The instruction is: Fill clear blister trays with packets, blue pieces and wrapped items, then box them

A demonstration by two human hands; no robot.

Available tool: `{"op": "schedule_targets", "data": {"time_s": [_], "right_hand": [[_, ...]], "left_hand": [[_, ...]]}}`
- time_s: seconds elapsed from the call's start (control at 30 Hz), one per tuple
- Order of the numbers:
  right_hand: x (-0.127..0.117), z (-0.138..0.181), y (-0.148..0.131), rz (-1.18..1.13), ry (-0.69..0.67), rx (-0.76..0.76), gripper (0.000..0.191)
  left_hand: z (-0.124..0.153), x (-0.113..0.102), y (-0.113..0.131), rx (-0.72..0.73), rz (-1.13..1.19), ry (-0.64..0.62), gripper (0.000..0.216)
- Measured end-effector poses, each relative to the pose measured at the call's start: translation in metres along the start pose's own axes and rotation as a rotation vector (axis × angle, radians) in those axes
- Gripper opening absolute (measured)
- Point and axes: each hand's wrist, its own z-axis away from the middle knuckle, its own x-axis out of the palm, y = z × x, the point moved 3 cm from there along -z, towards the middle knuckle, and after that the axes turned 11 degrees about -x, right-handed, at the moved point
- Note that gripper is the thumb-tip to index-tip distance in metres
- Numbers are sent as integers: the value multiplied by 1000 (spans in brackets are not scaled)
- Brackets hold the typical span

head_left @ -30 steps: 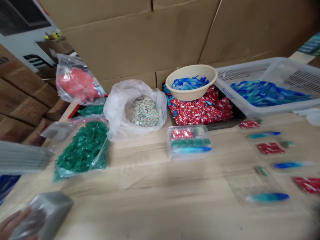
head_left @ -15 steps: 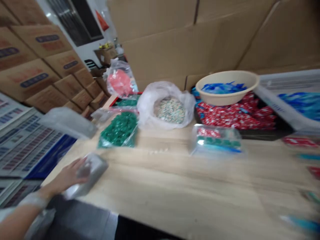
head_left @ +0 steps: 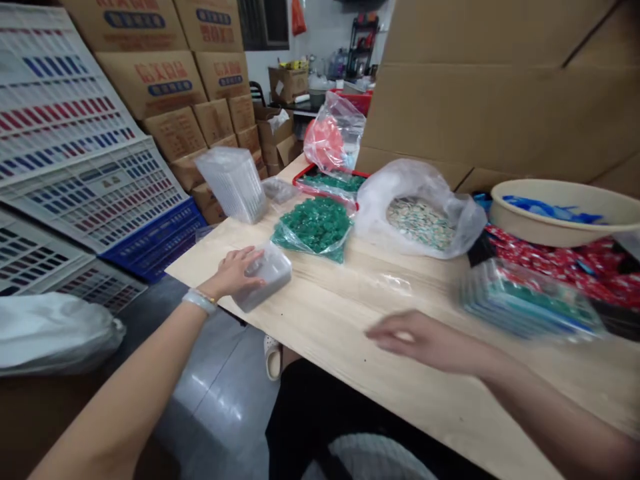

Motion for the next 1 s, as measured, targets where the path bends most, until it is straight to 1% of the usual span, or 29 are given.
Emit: {"op": "schedule_targets", "data": {"time_s": [0.03,0.07,0.13,0.2,0.27,0.33,0.37,0.43,0.47,0.53,0.6,0.63,0.67,0.7,0.73,0.77,0.8,0.87,0.93,1.0], "right_hand": [[19,-43,-10,-57,-157,-164,25],[35,-83,-19,-62,-192,-268,26],[66,-147,-31,71,-203,-436,25],[92,-185,-35,262,-261,-543,22],[109,-202,-31,426,-346,-629,17],[117,-208,-26,523,-401,-707,14],[117,-209,-23,539,-413,-734,14],[114,-215,-22,516,-415,-760,13],[110,-219,-24,492,-399,-765,13],[97,-224,-33,463,-322,-783,14],[77,-216,-44,463,-224,-834,15],[67,-206,-49,462,-184,-859,18],[57,-190,-50,451,-161,-878,20],[50,-169,-48,433,-155,-881,22],[47,-146,-42,409,-173,-870,23],[47,-120,-32,386,-201,-850,23],[50,-94,-19,374,-237,-823,23],[66,-48,12,382,-298,-797,22],[86,-19,41,411,-355,-781,21],[99,-12,62,439,-394,-709,21]], "left_hand": [[1,0,1,-6,11,4,75],[3,0,2,-13,25,14,75],[9,0,7,-24,63,57,76],[15,3,14,-32,102,127,70],[21,9,20,-21,113,175,47],[24,15,27,21,101,176,19],[24,17,29,48,99,167,12],[23,13,31,82,122,169,12],[23,6,31,87,144,178,13],[27,-14,33,87,195,222,16],[38,-37,42,89,243,286,18],[46,-45,50,102,271,312,18],[55,-49,60,128,305,325,16],[64,-47,73,167,343,314,15],[73,-40,87,218,378,272,13],[82,-27,101,276,405,205,13],[88,-9,116,330,420,122,13],[94,30,140,399,407,-28,13],[90,65,154,416,376,-108,13],[79,86,159,414,347,-141,19]]}}
